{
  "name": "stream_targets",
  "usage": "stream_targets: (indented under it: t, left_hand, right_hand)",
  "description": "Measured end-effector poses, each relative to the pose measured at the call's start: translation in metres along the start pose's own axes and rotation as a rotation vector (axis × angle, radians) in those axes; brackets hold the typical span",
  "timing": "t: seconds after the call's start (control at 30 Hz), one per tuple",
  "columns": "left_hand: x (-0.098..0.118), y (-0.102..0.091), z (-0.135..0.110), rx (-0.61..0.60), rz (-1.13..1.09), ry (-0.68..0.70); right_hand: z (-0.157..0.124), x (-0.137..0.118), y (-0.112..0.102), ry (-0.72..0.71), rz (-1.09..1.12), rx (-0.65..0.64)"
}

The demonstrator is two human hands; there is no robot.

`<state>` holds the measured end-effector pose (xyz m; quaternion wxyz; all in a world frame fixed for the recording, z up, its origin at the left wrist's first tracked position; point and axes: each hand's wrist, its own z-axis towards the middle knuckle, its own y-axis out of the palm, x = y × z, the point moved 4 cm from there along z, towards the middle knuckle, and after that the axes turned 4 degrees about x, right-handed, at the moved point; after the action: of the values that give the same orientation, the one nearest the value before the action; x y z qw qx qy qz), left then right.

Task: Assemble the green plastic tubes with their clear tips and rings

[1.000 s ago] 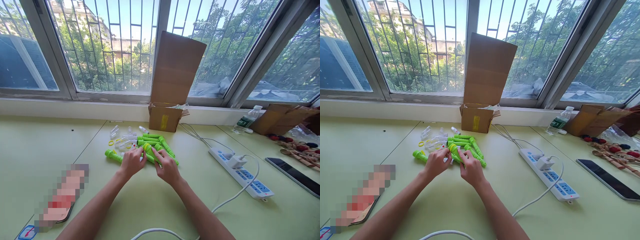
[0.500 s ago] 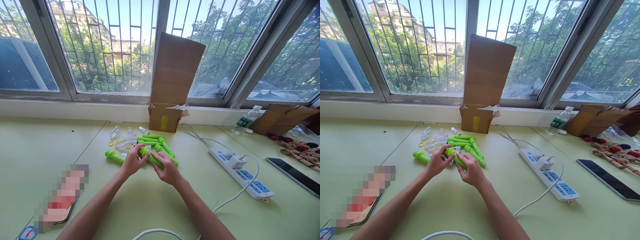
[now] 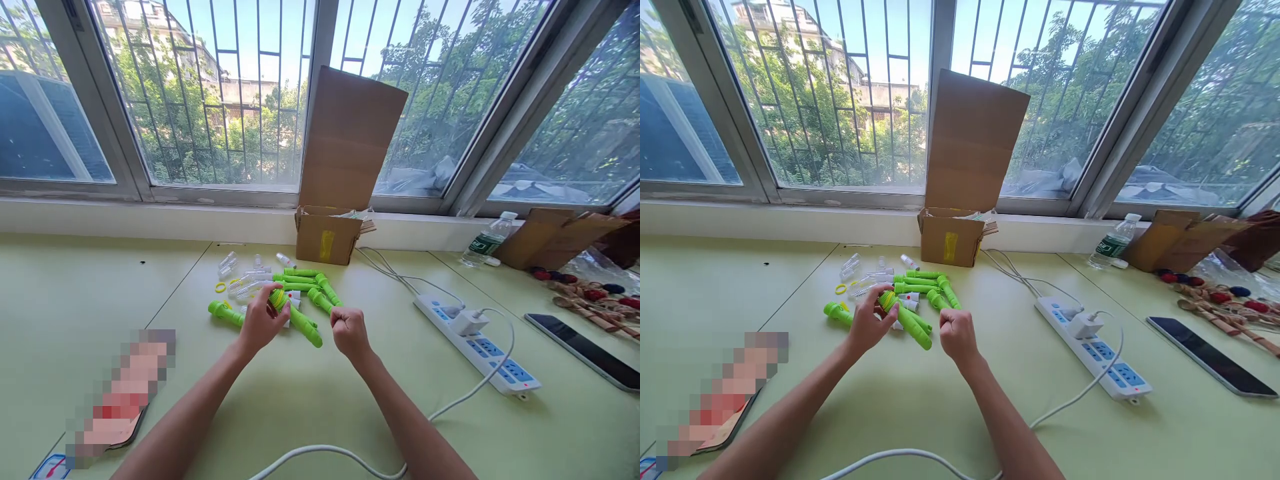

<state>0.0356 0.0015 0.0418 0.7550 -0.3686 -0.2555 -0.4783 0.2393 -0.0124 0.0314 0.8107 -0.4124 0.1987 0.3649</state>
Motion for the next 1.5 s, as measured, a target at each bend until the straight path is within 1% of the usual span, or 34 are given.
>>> stream_targets:
  t: [0.07, 0.17, 0.33, 0.43, 0.53, 0.67, 0.73, 0.9, 0.97, 1.13, 1.33, 1.43, 1.5]
  left_hand:
    - [0.000, 0.000, 0.000, -0.008, -0.008, -0.007]
    - [-0.001, 0.000, 0.000, -0.016, -0.025, -0.023]
    - [-0.004, 0.004, 0.000, -0.037, -0.072, -0.040]
    - [-0.004, 0.007, -0.001, -0.070, -0.064, -0.019]
    - [-0.007, 0.007, -0.002, -0.063, 0.009, 0.000]
    - [-0.012, 0.001, -0.003, 0.000, 0.199, 0.117]
    - [-0.013, -0.001, -0.003, 0.023, 0.297, 0.153]
    - [-0.011, 0.001, -0.004, 0.002, 0.506, 0.181]
    - [-0.010, 0.003, -0.005, 0.008, 0.553, 0.147]
    - [-0.006, 0.006, -0.007, 0.039, 0.631, 0.011]
    - [-0.007, 0.007, -0.008, -0.009, 0.542, -0.157]
    - [-0.007, 0.005, -0.006, -0.002, 0.562, -0.188]
    - [-0.006, 0.004, -0.005, -0.004, 0.608, -0.168]
  right_hand:
    - [0.000, -0.005, 0.003, -0.011, 0.000, -0.045]
    - [-0.001, -0.013, 0.007, -0.035, 0.037, -0.064]
    - [-0.005, -0.023, 0.020, -0.053, 0.159, -0.286]
    - [-0.008, -0.025, 0.024, -0.047, 0.194, -0.349]
    - [-0.009, -0.022, 0.025, -0.032, 0.189, -0.322]
    - [-0.005, -0.016, 0.023, -0.053, 0.155, -0.216]
    - [-0.005, -0.012, 0.021, -0.064, 0.128, -0.176]
    - [-0.006, -0.007, 0.019, -0.154, 0.003, -0.113]
    - [-0.006, -0.008, 0.019, -0.202, -0.055, -0.103]
    - [-0.007, -0.013, 0.017, -0.300, -0.144, -0.089]
    - [-0.009, -0.019, 0.016, -0.384, -0.204, -0.090]
    - [-0.009, -0.020, 0.017, -0.388, -0.214, -0.090]
    - [-0.009, -0.019, 0.018, -0.374, -0.198, -0.092]
